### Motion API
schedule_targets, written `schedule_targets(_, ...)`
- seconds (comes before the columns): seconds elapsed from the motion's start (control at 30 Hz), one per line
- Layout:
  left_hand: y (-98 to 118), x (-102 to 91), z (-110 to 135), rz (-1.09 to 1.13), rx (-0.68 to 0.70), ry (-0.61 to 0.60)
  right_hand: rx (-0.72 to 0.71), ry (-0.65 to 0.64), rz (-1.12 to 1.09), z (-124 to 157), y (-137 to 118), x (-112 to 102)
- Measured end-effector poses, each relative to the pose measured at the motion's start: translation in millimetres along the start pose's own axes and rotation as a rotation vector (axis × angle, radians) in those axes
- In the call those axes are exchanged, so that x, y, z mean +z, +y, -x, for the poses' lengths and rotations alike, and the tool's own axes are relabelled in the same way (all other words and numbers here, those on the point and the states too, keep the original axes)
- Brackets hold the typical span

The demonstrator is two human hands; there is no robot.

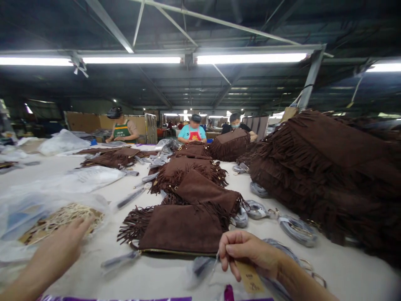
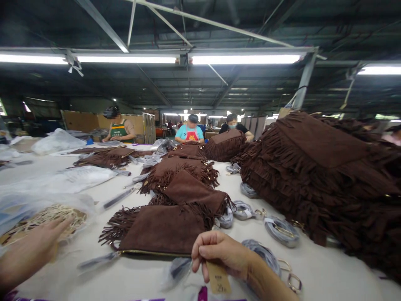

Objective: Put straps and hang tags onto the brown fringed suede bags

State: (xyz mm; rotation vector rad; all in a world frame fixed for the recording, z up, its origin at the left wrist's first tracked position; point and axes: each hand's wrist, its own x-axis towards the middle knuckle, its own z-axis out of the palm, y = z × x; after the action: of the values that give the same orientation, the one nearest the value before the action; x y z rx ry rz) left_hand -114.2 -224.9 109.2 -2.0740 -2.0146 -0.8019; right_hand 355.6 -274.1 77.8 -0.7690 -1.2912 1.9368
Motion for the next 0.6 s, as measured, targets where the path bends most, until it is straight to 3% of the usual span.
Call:
schedule_targets(0.1,67,23.4,23,0.329,0.073,-0.107,-0.004,-0.050,0.002,2,-9,9)
schedule_targets(0.17,132,44.4,45,0.710,0.096,-0.363,-0.014,-0.080,0.012,2,-16,19)
schedule_targets(0.23,194,64.8,66,1.094,0.013,-0.670,-0.034,-0.096,0.035,4,-22,27)
schedule_targets(0.3,238,81.2,81,1.372,-0.074,-0.979,-0.054,-0.088,0.075,10,-30,30)
schedule_targets(0.4,262,96.6,92,1.521,-0.180,-1.184,-0.064,-0.022,0.137,30,-38,21)
schedule_targets(0.6,260,118.4,90,1.552,-0.163,-1.186,-0.040,0.072,0.140,78,-31,-6)
